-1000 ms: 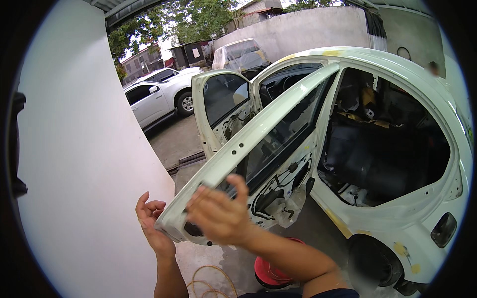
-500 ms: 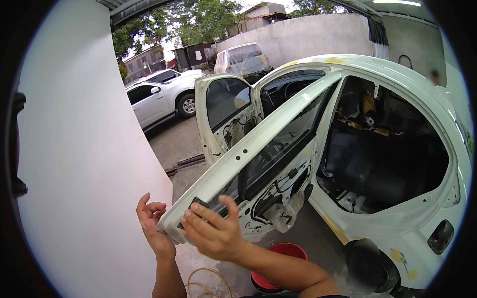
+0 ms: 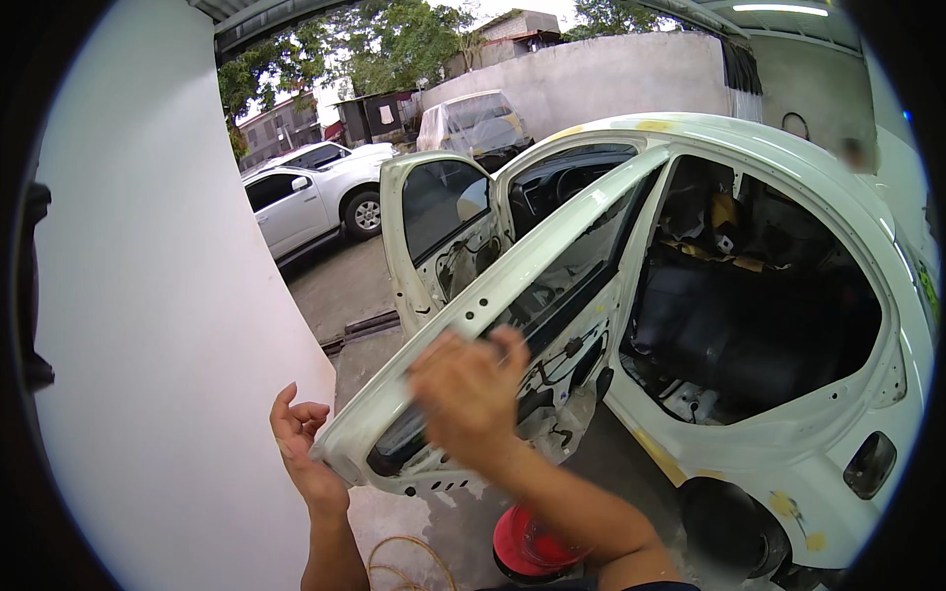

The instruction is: The person sands the upper edge of a white car door with a sanding block, repeatedly dipping it into a red bucket of water. They wipe the sanded area with a red cloth and continue sanding along the door frame.

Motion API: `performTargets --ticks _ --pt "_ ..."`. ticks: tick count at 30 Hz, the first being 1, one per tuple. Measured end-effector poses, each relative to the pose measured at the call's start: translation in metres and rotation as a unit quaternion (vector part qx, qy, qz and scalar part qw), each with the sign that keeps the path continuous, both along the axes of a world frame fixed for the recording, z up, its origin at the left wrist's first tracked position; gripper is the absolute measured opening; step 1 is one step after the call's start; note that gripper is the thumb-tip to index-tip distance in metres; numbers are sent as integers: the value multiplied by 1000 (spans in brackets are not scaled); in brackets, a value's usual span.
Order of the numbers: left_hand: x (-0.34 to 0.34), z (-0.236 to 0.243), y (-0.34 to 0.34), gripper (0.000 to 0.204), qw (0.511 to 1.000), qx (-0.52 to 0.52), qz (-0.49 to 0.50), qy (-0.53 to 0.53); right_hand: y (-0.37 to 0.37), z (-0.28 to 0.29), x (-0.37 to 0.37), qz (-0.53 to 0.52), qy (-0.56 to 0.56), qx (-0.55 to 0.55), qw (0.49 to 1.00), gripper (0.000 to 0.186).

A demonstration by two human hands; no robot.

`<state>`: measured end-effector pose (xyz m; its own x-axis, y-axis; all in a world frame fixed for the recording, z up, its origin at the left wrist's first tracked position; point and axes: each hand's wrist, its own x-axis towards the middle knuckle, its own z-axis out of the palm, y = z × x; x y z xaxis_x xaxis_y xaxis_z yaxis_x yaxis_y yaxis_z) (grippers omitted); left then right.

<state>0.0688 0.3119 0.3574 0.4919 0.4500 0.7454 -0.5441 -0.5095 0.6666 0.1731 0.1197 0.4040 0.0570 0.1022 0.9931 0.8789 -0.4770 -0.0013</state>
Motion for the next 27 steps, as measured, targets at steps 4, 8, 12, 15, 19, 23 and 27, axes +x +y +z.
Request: performTargets --ticks 4,8,12,15,19,23,27 --pt "0 0 0 80 1000 -4 6 -1 0 -1 6 7 -29 15 999 4" --pt "0 -2 0 80 1000 1 14 0 7 -7 -2 18 -3 35 999 4" --pt "1 -4 1 81 1000 -1 7 -7 -4 -4 8 9 -9 36 999 3" --pt "1 -5 3 81 1000 5 4 -6 0 -19 8 27 2 35 999 4" --pt "2 -4 4 80 1000 -10 -1 -8 2 -39 21 48 -25 22 998 7" --pt "0 -3 3 81 1000 -2 -5 3 -1 -38 25 21 -15 36 999 6" --pt "-1 -2 2 81 1000 5 10 5 -11 -11 28 -14 -27 36 999 5"
